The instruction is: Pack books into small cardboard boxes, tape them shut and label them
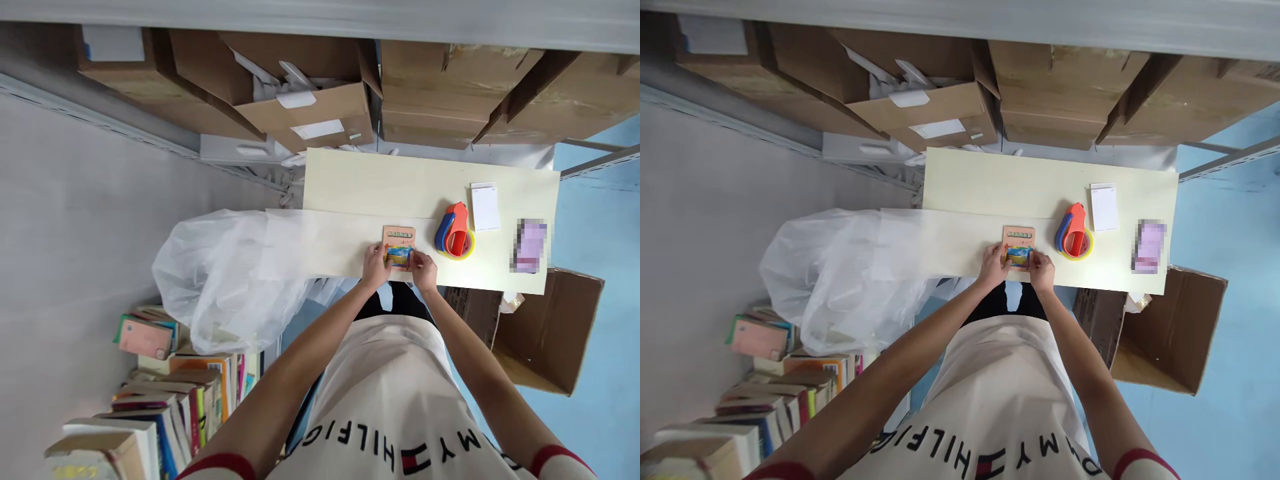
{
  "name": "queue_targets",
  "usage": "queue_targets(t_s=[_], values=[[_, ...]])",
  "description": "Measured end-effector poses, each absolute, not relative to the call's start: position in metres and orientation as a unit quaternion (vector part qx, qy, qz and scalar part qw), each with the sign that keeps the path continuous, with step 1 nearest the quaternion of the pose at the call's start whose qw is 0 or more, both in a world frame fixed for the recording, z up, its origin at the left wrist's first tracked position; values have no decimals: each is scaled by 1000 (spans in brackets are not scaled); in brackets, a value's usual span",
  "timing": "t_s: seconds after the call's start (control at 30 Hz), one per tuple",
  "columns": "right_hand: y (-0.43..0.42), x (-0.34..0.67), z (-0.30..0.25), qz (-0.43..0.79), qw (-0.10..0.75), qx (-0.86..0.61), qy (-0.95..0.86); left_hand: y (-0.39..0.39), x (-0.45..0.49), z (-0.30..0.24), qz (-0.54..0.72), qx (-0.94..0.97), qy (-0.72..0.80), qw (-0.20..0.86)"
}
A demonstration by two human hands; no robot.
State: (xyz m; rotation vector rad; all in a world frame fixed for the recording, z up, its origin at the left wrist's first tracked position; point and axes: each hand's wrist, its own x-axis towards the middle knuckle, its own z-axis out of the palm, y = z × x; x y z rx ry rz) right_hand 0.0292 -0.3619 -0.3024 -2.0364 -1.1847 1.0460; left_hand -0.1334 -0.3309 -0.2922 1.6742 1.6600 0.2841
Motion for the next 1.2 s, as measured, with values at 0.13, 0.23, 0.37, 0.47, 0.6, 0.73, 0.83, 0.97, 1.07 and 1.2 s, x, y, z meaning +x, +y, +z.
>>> queue_targets(t_s=[0.13, 0.23, 0.37, 0.47, 0.6, 0.73, 0.83, 0.97, 1.07, 1.2], values=[[-380, 36, -308, 291, 263, -775, -496, -338, -128, -275, 34, 726, 610, 316], [-389, 37, -309, 292, 254, -776, -497, -339, -127, -267, -24, 749, 586, 307], [-379, 35, -306, 367, 248, -794, -417, -337, -129, -265, -58, 755, 581, 299], [-364, 37, -299, 408, 209, -824, -333, -336, -130, -265, -68, 756, 577, 301], [-354, 40, -291, 387, 166, -827, -372, -337, -133, -265, -69, 759, 572, 304], [-355, 31, -291, 400, 257, -789, -389, -337, -135, -265, -63, 761, 567, 309], [-357, 22, -295, 444, 326, -781, -295, -336, -136, -264, -65, 761, 565, 312], [-354, 20, -297, 469, 292, -771, -317, -336, -136, -266, -62, 758, 565, 319], [-350, 18, -294, 428, 240, -782, -385, -337, -136, -269, -57, 757, 564, 325], [-348, 10, -288, 454, 263, -780, -341, -339, -138, -275, -29, 757, 559, 337]])
